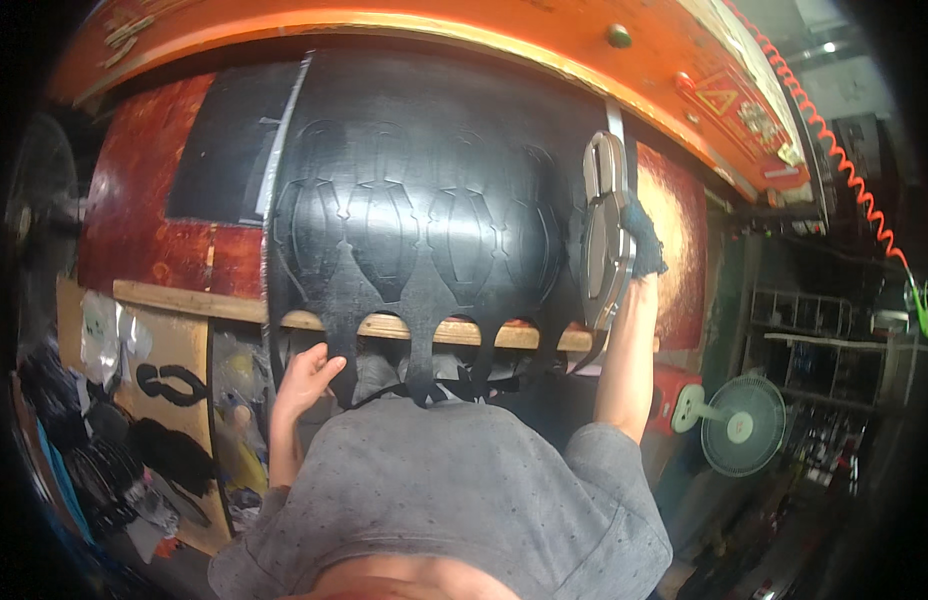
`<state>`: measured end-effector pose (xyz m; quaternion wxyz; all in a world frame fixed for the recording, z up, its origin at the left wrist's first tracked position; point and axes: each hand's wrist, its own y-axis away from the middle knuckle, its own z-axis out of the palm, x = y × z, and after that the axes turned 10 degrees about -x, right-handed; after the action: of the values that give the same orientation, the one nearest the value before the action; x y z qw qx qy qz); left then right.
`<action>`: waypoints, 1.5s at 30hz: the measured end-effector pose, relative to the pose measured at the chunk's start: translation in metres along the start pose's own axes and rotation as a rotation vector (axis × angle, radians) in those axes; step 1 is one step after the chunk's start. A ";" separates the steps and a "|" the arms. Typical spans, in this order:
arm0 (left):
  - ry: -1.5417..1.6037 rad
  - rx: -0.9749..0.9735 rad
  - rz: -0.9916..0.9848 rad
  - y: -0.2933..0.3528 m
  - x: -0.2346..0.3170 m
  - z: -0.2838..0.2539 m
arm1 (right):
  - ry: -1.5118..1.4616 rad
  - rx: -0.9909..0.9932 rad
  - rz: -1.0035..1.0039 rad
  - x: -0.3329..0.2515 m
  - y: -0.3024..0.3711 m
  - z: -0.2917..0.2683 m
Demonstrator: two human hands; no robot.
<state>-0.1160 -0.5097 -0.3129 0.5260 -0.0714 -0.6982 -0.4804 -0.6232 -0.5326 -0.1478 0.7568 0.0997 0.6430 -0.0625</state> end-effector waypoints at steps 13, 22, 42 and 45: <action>0.031 0.956 0.441 -0.098 0.034 -0.082 | 0.166 -0.160 0.112 0.037 -0.078 0.094; 0.377 0.328 0.405 -0.033 0.043 0.018 | 0.298 -0.239 0.152 0.047 -0.125 0.136; -0.190 1.243 0.553 -0.078 -0.009 0.034 | 1.457 -0.045 0.133 0.126 -0.206 0.367; -0.212 1.239 0.528 -0.082 -0.011 0.032 | 1.064 -0.174 0.002 0.093 -0.202 0.289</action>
<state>-0.1820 -0.5249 -0.3699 0.4984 0.0281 -0.8512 0.1620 -0.3757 -0.7926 -0.2093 0.3320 0.0549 0.9403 0.0510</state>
